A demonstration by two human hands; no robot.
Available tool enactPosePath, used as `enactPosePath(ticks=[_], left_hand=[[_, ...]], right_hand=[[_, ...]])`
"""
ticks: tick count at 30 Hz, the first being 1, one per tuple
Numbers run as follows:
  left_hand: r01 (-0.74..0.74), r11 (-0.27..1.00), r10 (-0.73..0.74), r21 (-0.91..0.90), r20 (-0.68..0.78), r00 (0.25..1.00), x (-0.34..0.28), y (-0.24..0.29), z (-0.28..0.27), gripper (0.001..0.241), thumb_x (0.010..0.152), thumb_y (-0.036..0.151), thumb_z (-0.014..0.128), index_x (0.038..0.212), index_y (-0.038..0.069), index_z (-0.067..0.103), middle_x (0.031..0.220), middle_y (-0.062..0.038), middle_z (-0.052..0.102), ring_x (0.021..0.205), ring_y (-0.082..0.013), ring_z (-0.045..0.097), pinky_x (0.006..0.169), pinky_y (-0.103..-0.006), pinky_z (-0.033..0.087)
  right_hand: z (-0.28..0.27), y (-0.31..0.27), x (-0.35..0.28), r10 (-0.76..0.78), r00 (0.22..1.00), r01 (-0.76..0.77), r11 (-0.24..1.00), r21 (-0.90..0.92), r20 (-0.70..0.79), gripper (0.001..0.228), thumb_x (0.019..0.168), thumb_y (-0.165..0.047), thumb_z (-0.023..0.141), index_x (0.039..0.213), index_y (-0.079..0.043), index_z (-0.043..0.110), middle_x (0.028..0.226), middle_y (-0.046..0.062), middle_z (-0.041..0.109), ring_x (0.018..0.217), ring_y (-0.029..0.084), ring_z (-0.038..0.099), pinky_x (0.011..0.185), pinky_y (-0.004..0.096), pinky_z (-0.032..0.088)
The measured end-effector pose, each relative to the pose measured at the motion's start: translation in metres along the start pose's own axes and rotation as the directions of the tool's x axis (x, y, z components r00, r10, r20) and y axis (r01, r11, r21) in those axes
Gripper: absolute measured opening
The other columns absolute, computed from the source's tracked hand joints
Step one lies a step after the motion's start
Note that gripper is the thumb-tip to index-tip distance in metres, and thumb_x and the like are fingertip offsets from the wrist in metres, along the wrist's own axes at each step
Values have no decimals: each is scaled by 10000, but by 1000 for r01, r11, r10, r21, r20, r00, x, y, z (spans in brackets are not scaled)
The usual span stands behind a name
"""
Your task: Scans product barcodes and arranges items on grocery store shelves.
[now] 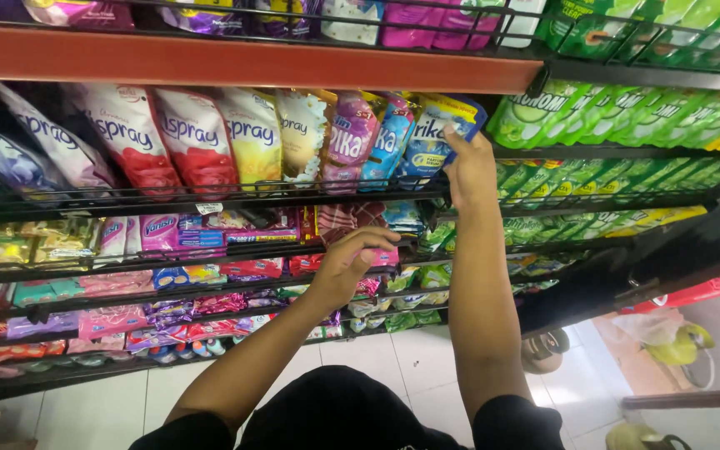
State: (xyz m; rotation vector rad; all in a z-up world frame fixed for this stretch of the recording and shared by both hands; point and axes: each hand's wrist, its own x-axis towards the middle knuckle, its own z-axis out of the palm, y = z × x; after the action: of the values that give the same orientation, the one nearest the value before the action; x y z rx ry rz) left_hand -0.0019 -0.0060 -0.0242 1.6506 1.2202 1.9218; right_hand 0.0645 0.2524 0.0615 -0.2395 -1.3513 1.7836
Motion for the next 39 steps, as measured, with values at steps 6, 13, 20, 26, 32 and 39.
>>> enactPosePath(ticks=[6,13,20,26,32,39], left_hand=[[-6,1000,7,17,-15,1000,-7,3,-2,482,1113,446,456,1099,19,680,1283,-140,693,1293,-276,620,1156,-429,431],[13,1000,-13,-27,17,1000,-12,3,-3,533,1107,487,444,1078,8,676,1244,-142,701,1243,-274,647,1119,-417,466],[30,999,-29,-30,46,999,-19,0,-7,500,1110,441,467,1080,-7,687,1221,-151,700,1181,-267,675,1054,-393,512],[27,1000,-27,5,63,998,-23,4,-6,487,1112,419,468,1055,-4,702,1199,-147,706,1190,-270,687,1030,-381,527],[36,999,-35,-11,59,998,-24,1,-5,478,1106,406,470,1047,-2,713,1176,-149,715,1152,-267,697,1018,-381,535],[12,1000,-11,-14,91,996,-22,-4,0,469,1119,399,463,1063,0,703,1203,-144,711,1193,-268,685,1031,-383,529]], right_hand=[[12,6,3,54,998,-56,997,-51,-43,258,1041,-192,598,1228,-18,636,1111,96,725,968,212,731,836,409,614],[18,13,3,105,993,-103,994,-40,61,295,1030,-240,646,1208,-7,672,1076,97,742,953,217,736,855,426,622],[1,-15,-5,141,935,123,735,-667,327,369,870,-166,826,1190,-18,717,1117,66,769,1037,187,708,941,350,545],[32,-37,-20,71,983,124,415,-901,168,359,721,-174,898,1024,-37,763,934,109,788,848,189,754,792,340,558],[32,-21,-21,19,994,81,496,-865,104,258,767,-187,867,990,-75,803,884,81,800,795,157,759,770,329,573],[7,-19,2,165,961,97,551,-829,223,457,711,-163,928,1108,-51,731,1041,51,774,945,137,713,894,335,554]])
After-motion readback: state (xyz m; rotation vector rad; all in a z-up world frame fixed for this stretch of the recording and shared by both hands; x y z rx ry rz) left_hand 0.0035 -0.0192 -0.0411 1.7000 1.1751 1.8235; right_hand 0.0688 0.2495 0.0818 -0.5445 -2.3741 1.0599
